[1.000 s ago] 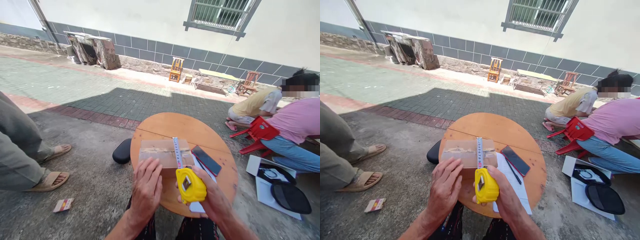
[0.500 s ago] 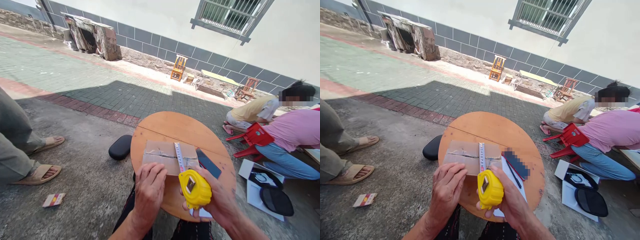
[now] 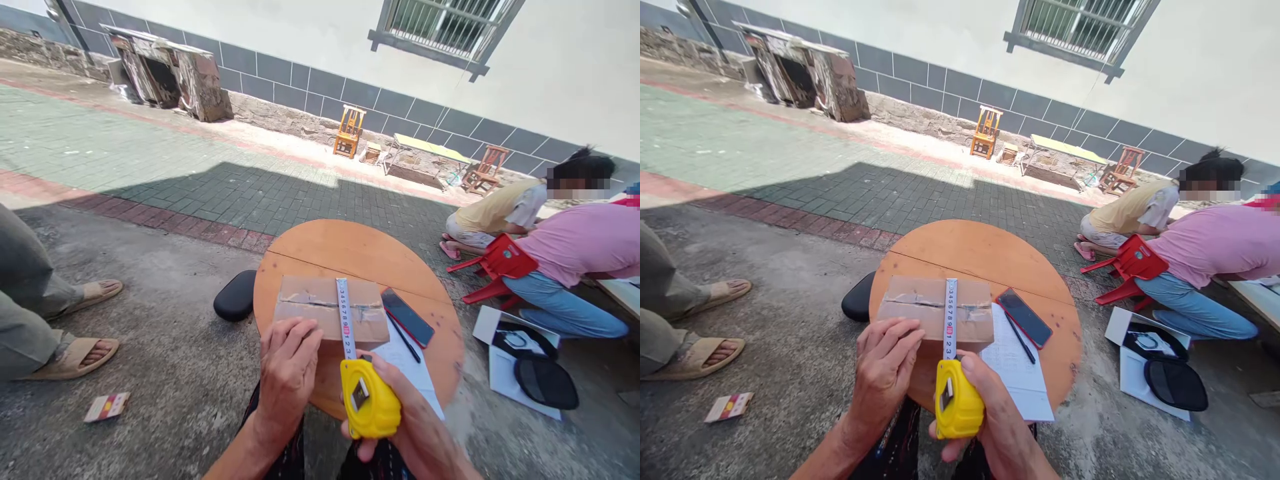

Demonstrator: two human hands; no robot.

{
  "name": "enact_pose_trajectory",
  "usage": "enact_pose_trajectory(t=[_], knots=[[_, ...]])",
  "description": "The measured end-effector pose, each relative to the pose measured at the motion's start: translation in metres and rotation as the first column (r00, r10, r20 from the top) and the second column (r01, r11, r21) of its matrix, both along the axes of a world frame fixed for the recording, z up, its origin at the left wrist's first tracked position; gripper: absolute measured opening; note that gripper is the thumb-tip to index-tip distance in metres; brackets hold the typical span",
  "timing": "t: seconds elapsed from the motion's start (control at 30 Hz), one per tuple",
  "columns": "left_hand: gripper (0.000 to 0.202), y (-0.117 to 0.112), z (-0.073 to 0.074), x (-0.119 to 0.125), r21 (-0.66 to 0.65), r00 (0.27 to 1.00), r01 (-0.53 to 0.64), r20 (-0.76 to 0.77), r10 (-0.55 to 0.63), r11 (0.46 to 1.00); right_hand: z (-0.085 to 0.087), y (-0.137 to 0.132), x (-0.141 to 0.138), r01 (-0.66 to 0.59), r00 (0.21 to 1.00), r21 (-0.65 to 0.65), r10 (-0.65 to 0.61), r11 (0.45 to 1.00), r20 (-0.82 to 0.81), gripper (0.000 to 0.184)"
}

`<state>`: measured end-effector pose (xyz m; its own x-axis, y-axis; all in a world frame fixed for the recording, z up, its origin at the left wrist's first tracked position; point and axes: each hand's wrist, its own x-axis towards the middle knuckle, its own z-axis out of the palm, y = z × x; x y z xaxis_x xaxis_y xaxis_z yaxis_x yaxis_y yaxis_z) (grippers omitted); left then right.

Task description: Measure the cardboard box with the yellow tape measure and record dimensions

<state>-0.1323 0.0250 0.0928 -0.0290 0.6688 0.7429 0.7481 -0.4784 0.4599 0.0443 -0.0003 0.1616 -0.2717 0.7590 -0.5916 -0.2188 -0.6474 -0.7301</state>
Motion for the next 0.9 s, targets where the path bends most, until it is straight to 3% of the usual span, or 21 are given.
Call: enact_pose_trajectory(t=[0.37,0.57,0.73,0.9], knots=[[0.024,0.001,-0.001,0.0,0.008,1.0,-0.009,0.003,0.008,1.0,-0.002,0.003,-0.002,-0.026,1.0,-0.001,0.026,1.0,0.008,0.052],[0.021,0.01,0.002,-0.002,-0.018,1.0,-0.001,-0.026,0.001,1.0,-0.01,-0.01,0.005,0.024,0.999,0.107,-0.027,0.994,0.028,0.07],[0.016,0.049,0.021,-0.008,-0.054,0.995,-0.019,-0.097,0.014,0.998,-0.034,-0.029,0.026,0.085,0.994,0.135,-0.093,0.987,0.053,0.079],[0.026,0.117,0.046,-0.02,-0.281,0.963,-0.007,-0.262,-0.069,0.96,-0.056,-0.034,0.041,0.177,0.983,0.151,-0.182,0.973,0.022,0.075]])
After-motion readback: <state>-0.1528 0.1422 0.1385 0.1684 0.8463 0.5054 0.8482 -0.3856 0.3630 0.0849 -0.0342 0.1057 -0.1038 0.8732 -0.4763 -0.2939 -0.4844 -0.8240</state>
